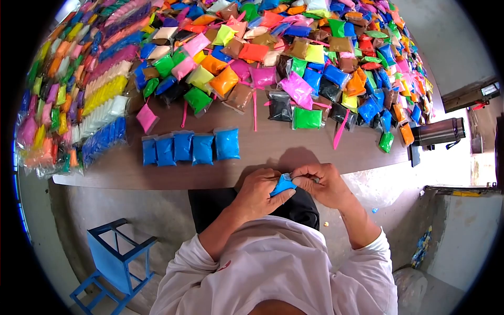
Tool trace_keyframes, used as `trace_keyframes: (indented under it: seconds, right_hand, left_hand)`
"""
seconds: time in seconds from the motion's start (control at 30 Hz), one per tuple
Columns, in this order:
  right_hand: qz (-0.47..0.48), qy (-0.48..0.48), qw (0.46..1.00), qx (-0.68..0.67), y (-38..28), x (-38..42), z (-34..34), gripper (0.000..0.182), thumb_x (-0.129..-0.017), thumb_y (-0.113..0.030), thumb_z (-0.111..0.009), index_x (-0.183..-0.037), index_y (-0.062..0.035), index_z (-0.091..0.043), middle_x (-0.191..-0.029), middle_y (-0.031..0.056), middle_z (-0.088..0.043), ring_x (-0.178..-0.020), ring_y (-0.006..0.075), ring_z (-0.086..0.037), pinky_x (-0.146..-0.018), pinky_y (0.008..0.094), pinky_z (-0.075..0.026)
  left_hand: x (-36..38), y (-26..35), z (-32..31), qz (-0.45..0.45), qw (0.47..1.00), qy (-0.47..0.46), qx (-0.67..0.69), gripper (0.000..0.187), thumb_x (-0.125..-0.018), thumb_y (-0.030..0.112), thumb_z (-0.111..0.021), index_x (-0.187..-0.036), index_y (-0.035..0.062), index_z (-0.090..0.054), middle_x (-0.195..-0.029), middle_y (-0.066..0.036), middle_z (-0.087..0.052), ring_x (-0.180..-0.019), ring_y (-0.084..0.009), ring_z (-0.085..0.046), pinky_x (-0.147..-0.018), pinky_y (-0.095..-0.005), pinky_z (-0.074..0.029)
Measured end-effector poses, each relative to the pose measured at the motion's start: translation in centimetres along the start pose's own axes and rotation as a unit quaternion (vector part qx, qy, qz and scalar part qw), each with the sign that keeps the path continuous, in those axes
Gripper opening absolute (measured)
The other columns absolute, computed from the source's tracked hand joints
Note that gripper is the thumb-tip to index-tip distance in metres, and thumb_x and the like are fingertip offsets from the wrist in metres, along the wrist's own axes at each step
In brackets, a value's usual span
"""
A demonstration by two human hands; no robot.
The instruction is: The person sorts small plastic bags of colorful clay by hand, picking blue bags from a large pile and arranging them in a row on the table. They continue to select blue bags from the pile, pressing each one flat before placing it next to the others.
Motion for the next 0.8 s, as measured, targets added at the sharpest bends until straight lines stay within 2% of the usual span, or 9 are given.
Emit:
trace_keyframes:
  seconds: [0.07,0.2,0.27,0.4,0.47,0.5,0.6,0.67,0.8]
  right_hand:
    - [-0.007,-0.018,0.995,-0.095,1.1,-0.3,-0.1,0.015,-0.094,-0.01,-0.067,-0.104,0.002,-0.067,-0.088,0.0024,-0.066,-0.08,0.0085,-0.057,-0.07,0.0254,-0.049]
    - [-0.012,-0.032,0.992,-0.118,0.5,-1.1,-0.4,0.016,-0.095,-0.011,-0.066,-0.106,0.0016,-0.066,-0.086,0.0011,-0.064,-0.082,0.0074,-0.057,-0.072,0.0247,-0.048]
    - [0.019,0.045,0.977,-0.205,0.3,-1.3,-0.9,0.018,-0.095,-0.012,-0.066,-0.108,0.0016,-0.065,-0.085,0.0014,-0.063,-0.084,0.0068,-0.056,-0.073,0.0242,-0.048]
    - [0.031,0.014,0.988,-0.153,-0.5,-1.7,-0.6,0.017,-0.096,-0.012,-0.065,-0.105,0.0018,-0.067,-0.086,0.002,-0.065,-0.083,0.0068,-0.057,-0.074,0.0247,-0.048]
    - [0.039,-0.035,0.992,-0.117,-0.1,-2.2,-1.0,0.018,-0.096,-0.013,-0.066,-0.103,0.0032,-0.068,-0.091,0.0021,-0.065,-0.085,0.0074,-0.06,-0.074,0.0252,-0.049]
    - [0.039,-0.034,0.992,-0.117,-0.2,-2.5,-0.8,0.018,-0.096,-0.013,-0.066,-0.103,0.0032,-0.068,-0.091,0.0021,-0.065,-0.085,0.0074,-0.06,-0.074,0.0252,-0.049]
    - [-0.008,-0.06,0.984,-0.169,-0.2,-3.0,-0.5,0.021,-0.095,-0.017,-0.067,-0.102,0.0023,-0.069,-0.089,0.0015,-0.066,-0.084,0.0077,-0.06,-0.072,0.0248,-0.049]
    - [-0.121,-0.016,0.956,-0.268,0.8,-2.7,0.3,0.024,-0.094,-0.021,-0.069,-0.104,0.0016,-0.07,-0.087,0.0019,-0.067,-0.082,0.0077,-0.06,-0.072,0.0247,-0.049]
    - [-0.094,-0.018,0.967,-0.238,0.0,-2.0,1.2,0.025,-0.092,-0.02,-0.072,-0.105,0.0015,-0.07,-0.087,0.0023,-0.068,-0.081,0.0069,-0.059,-0.071,0.0242,-0.049]
  left_hand:
    - [0.0,0.0,0.1,-0.006,1.0,-0.001,-0.006,0.029,-0.087,0.03,-0.07,-0.091,0.0013,-0.069,-0.085,-0.016,-0.065,-0.082,-0.0354,-0.062,-0.075,-0.0435,-0.05]
    - [0.1,-0.2,0.1,0.0,1.0,0.011,0.019,0.029,-0.087,0.03,-0.07,-0.092,0.0013,-0.069,-0.086,-0.016,-0.066,-0.082,-0.0355,-0.062,-0.075,-0.0438,-0.05]
    - [0.1,-0.1,0.2,-0.006,0.999,0.037,0.031,0.029,-0.088,0.031,-0.07,-0.078,0.0041,-0.066,-0.078,-0.013,-0.063,-0.076,-0.033,-0.061,-0.07,-0.0413,-0.048]
    - [0.1,-0.2,0.1,-0.013,0.998,0.055,0.04,0.029,-0.088,0.031,-0.069,-0.079,0.0041,-0.065,-0.076,-0.013,-0.063,-0.075,-0.0328,-0.061,-0.068,-0.0413,-0.048]
    - [0.2,-0.3,0.1,-0.016,0.999,0.029,0.034,0.025,-0.086,0.026,-0.071,-0.091,0.002,-0.068,-0.083,-0.016,-0.066,-0.079,-0.0372,-0.062,-0.072,-0.0443,-0.05]
    - [0.2,-0.4,0.1,-0.016,0.999,0.028,0.034,0.025,-0.086,0.026,-0.071,-0.091,0.002,-0.068,-0.083,-0.016,-0.066,-0.079,-0.0372,-0.062,-0.072,-0.0443,-0.05]
    - [0.2,-0.7,0.2,0.004,0.998,0.023,0.058,0.026,-0.085,0.027,-0.071,-0.092,0.0027,-0.068,-0.083,-0.016,-0.066,-0.079,-0.0377,-0.062,-0.072,-0.0442,-0.05]
    - [0.1,-0.5,0.3,0.0,0.997,0.035,0.069,0.027,-0.086,0.028,-0.071,-0.093,0.0028,-0.068,-0.083,-0.016,-0.066,-0.079,-0.0375,-0.062,-0.072,-0.0437,-0.05]
    - [0.2,-0.3,0.4,-0.008,0.996,0.048,0.079,0.027,-0.086,0.029,-0.07,-0.093,0.0029,-0.067,-0.083,-0.016,-0.065,-0.079,-0.0374,-0.062,-0.071,-0.0435,-0.05]
Point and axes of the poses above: each hand's wrist, its own x-axis away from the middle knuckle, its own z-axis out of the back of the hand, y = z × x, the point moved 3 cm from there along -x, towards the middle knuckle
